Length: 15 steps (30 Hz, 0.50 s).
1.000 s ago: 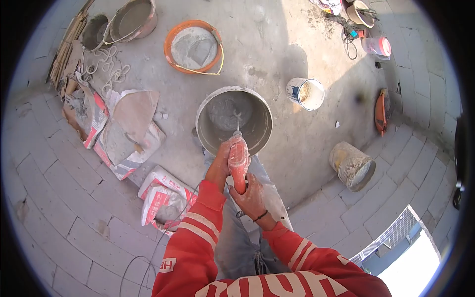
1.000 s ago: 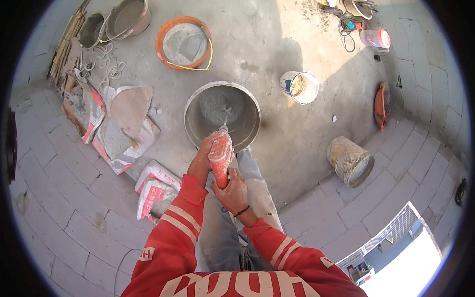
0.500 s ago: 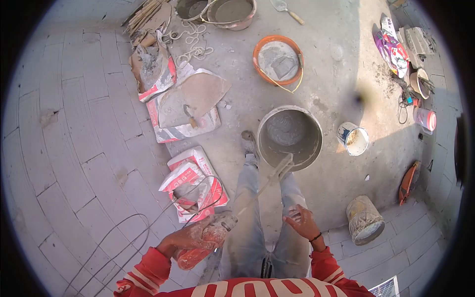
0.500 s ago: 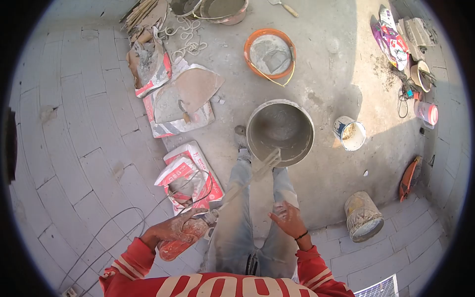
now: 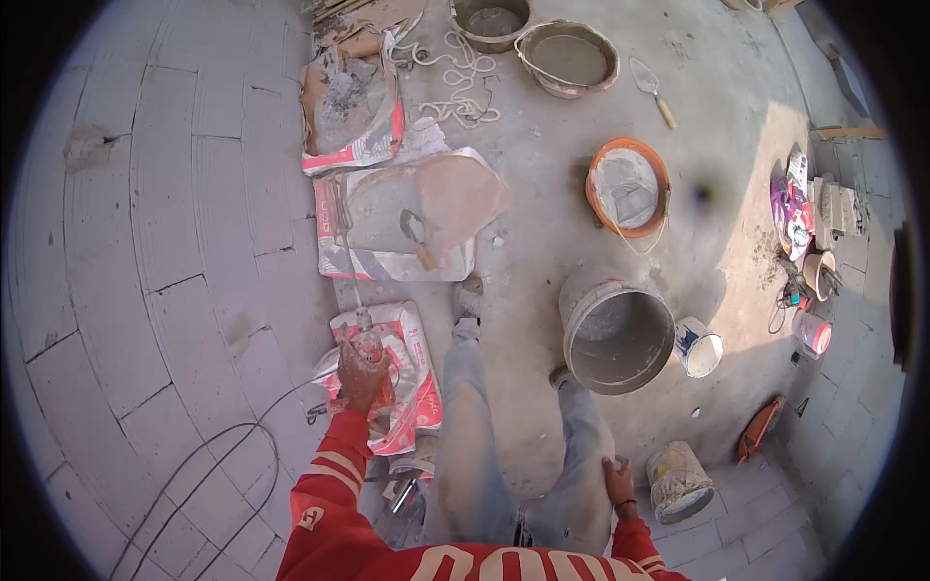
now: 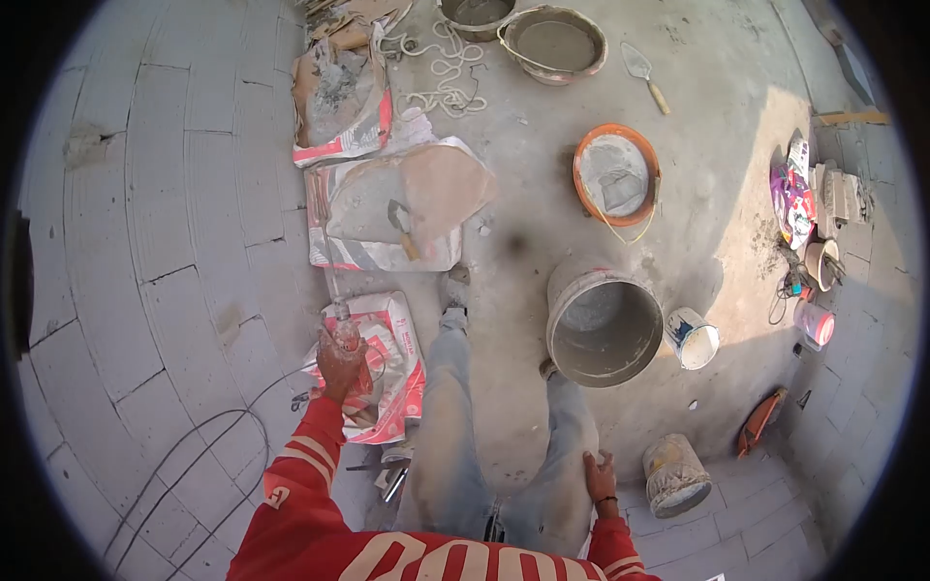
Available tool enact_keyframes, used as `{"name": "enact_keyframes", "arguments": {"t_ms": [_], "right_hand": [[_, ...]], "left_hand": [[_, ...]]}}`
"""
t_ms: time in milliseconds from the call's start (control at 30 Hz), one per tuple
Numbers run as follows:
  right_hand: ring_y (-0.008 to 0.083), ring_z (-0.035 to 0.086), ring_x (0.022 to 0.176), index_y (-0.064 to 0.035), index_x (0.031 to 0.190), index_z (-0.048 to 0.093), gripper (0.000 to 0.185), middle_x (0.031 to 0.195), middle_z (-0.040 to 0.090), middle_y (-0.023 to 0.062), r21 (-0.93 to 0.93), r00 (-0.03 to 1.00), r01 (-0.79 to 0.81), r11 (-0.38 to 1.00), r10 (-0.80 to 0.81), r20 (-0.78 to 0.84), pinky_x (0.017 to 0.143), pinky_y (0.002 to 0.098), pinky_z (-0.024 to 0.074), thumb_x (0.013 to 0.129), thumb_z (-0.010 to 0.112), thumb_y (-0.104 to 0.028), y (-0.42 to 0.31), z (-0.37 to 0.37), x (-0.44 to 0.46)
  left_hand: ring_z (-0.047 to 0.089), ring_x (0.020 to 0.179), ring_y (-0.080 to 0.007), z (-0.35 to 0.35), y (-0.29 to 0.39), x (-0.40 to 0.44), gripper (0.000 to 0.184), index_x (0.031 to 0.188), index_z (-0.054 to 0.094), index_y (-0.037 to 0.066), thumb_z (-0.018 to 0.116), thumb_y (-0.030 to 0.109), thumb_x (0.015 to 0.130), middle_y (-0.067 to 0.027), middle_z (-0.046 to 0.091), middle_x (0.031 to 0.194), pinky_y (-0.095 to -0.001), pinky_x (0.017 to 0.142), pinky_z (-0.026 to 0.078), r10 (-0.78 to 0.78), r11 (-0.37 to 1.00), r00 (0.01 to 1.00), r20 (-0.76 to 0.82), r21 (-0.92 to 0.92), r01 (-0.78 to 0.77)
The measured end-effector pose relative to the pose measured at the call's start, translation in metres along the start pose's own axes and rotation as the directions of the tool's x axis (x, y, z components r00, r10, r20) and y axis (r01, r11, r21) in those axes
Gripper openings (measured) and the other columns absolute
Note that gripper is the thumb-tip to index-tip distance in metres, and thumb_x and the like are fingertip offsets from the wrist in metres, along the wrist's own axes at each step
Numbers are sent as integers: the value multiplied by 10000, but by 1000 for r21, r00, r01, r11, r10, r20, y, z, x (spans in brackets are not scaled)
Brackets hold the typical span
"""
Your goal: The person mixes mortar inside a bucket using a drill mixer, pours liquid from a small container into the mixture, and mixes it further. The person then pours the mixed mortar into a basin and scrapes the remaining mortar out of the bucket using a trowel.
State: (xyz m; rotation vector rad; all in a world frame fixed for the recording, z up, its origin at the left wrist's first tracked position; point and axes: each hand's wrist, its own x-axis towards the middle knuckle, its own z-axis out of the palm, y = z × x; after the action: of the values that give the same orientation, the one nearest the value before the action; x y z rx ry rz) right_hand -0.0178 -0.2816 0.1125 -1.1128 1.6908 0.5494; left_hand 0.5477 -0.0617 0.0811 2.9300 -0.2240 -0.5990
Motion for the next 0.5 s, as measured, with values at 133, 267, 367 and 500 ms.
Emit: {"name": "enact_keyframes", "arguments": {"t_ms": [133,267,367,500], "right_hand": [[327,662,1079,63,1403,398,791,1215,644,268,-3,998,-26,1000,26,54,938,380,528,877,760,-404,7,67,-14],[344,653,1152,63,1385,421,896,1264,638,288,-130,989,-93,987,106,101,983,413,514,791,830,-469,-54,108,-47],[360,671,1112,57,1394,382,911,1223,652,290,-168,975,-166,972,187,117,956,427,532,779,849,-428,-108,126,-61],[362,689,1070,46,1378,389,874,1182,668,285,-192,947,-271,943,297,119,928,419,545,787,845,-407,-139,140,-66]], "left_hand": [[602,1195,-436,103,-56,137,996,1475,383,-74,831,403,724,-310,590,1308,-480,994,497,23,999,997,-79,34,-20],[637,1106,-433,155,-47,223,899,1447,429,-28,813,390,750,-260,610,1241,-506,914,529,107,994,986,-126,-5,-108],[644,1042,-434,191,-40,267,838,1380,468,-28,841,349,731,-225,625,1187,-509,854,533,117,991,974,-193,-35,-126],[645,1029,-432,227,-42,298,734,1282,523,-29,838,366,748,-226,621,1193,-521,840,531,181,977,966,-184,-75,-198]]}}
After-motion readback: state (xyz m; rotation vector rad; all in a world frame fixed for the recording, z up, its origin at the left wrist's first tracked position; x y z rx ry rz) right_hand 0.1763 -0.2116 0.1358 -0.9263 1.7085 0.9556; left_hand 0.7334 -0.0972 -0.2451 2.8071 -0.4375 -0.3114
